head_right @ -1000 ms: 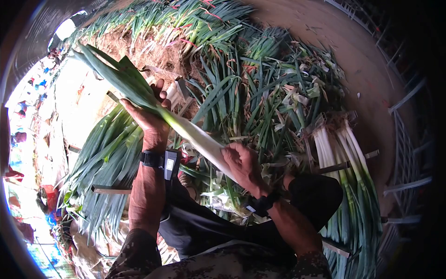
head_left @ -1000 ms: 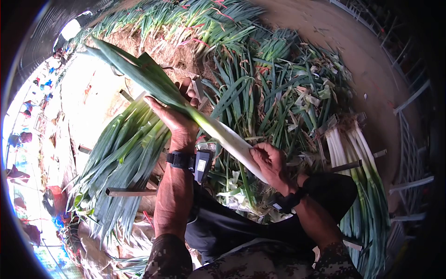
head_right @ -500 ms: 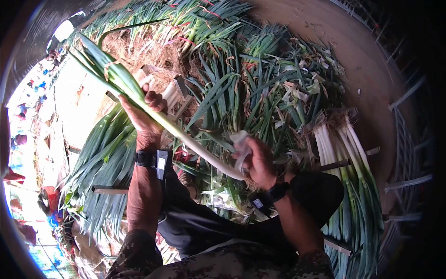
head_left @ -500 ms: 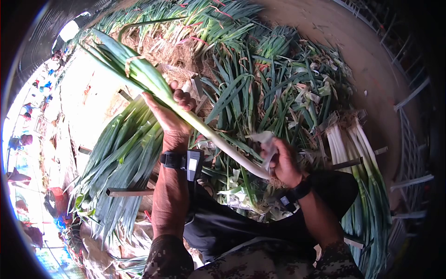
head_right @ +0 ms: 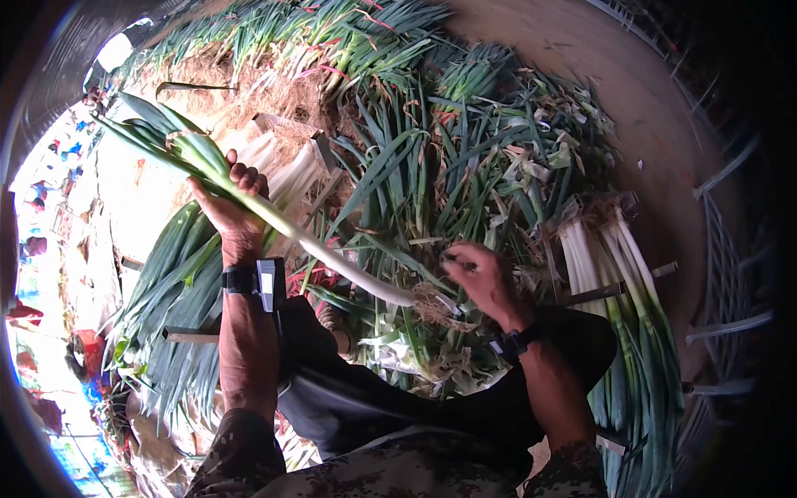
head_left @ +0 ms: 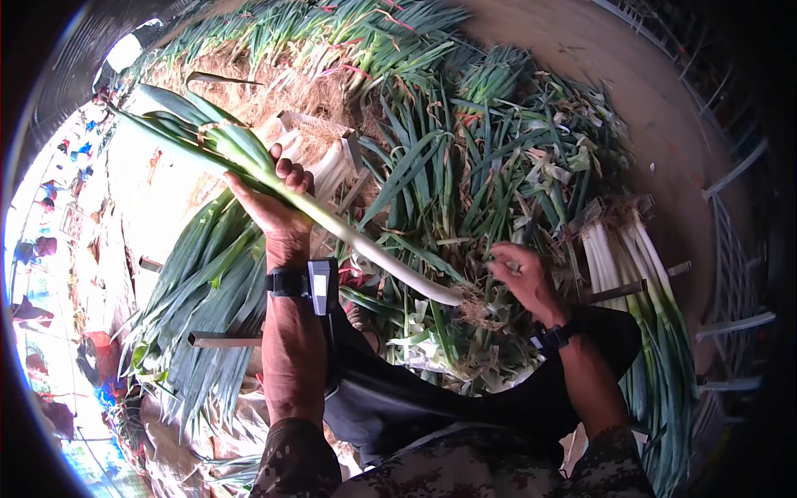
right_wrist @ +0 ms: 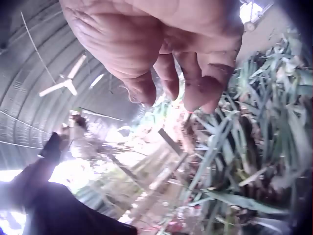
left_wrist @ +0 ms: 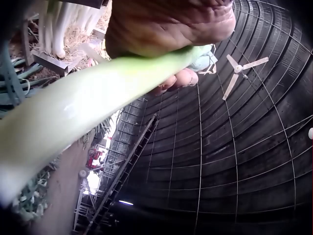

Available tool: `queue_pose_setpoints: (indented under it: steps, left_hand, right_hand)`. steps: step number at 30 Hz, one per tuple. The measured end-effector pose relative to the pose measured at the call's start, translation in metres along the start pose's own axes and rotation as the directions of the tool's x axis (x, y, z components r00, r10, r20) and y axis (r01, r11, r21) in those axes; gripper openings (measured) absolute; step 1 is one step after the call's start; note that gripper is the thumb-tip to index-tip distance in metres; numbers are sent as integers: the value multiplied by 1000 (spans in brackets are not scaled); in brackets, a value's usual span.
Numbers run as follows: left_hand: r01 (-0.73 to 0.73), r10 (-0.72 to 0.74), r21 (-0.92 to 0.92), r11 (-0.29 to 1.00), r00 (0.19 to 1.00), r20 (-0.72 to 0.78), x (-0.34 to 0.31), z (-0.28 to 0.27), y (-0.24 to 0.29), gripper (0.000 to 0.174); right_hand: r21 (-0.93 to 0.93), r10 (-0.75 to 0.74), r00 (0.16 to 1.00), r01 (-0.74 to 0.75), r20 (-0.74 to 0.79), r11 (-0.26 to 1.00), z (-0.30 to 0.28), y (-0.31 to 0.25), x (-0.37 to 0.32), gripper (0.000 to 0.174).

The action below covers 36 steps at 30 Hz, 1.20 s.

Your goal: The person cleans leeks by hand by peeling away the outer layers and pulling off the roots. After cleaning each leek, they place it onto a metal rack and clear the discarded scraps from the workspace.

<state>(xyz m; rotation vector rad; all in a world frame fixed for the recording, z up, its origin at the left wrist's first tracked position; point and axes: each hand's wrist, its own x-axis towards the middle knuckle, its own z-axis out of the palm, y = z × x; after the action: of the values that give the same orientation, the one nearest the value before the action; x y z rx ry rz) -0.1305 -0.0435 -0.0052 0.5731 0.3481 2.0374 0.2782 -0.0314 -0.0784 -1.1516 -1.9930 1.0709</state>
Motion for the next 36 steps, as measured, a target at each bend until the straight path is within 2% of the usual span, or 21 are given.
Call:
queue_pose_setpoints:
  steps: [1,3,4,7,8,11,13,14,17,23,26,29,32,35,36]
  left_hand:
    - [0,0,-2,1000,1000,22,2,-5,-1,79]
    - [-3,9,36,999,989,-146,3,1,-3,87]
    - [1,4,31,1000,987,-161,4,1,-4,86]
    - [10,-5,22,1000,978,-206,3,0,-3,86]
    - [8,-3,22,1000,976,-217,3,-1,-3,85]
    - [15,-6,33,999,968,-252,2,-6,-1,86]
    - [24,-11,43,999,957,-288,2,-4,-2,87]
    - [32,-23,39,999,974,-226,1,-9,0,82]
    - [32,-22,39,999,972,-233,0,-10,-2,82]
    - [31,10,105,994,931,-366,-3,-5,-7,75]
    - [26,51,150,988,871,-488,-2,2,-9,73]
    - [9,141,247,969,798,-586,3,2,-9,75]
    - [-12,202,309,951,782,-589,4,-1,-7,75]
    - [-45,225,330,943,817,-531,4,-9,-5,75]
    - [-40,205,314,949,833,-514,2,-8,-5,76]
  right_hand:
    - [127,32,999,-37,38,991,7,-22,-2,27]
    - [52,-196,976,191,98,980,17,-65,-4,24]
    - [17,-304,943,304,136,952,20,-75,-5,22]
    - [22,-140,964,139,225,990,32,-71,-5,19]
    - [31,-193,955,191,224,981,35,-64,-5,19]
    - [48,-160,954,152,253,987,38,-68,-5,18]
    - [23,-189,962,188,200,982,40,-73,-5,17]
    - [10,-203,964,204,174,979,41,-75,-5,17]
    - [-4,-228,958,232,175,973,41,-84,-5,16]
    - [-15,-245,946,254,213,967,45,-75,-4,13]
    - [-25,-124,954,136,273,990,43,-77,-4,13]
    - [-49,-401,904,411,150,910,51,-70,-7,12]
    - [-84,-419,880,446,223,891,44,-63,-14,13]
    - [-161,-272,943,304,193,939,37,-30,-27,13]
    - [-262,-288,932,340,219,903,31,-11,-28,12]
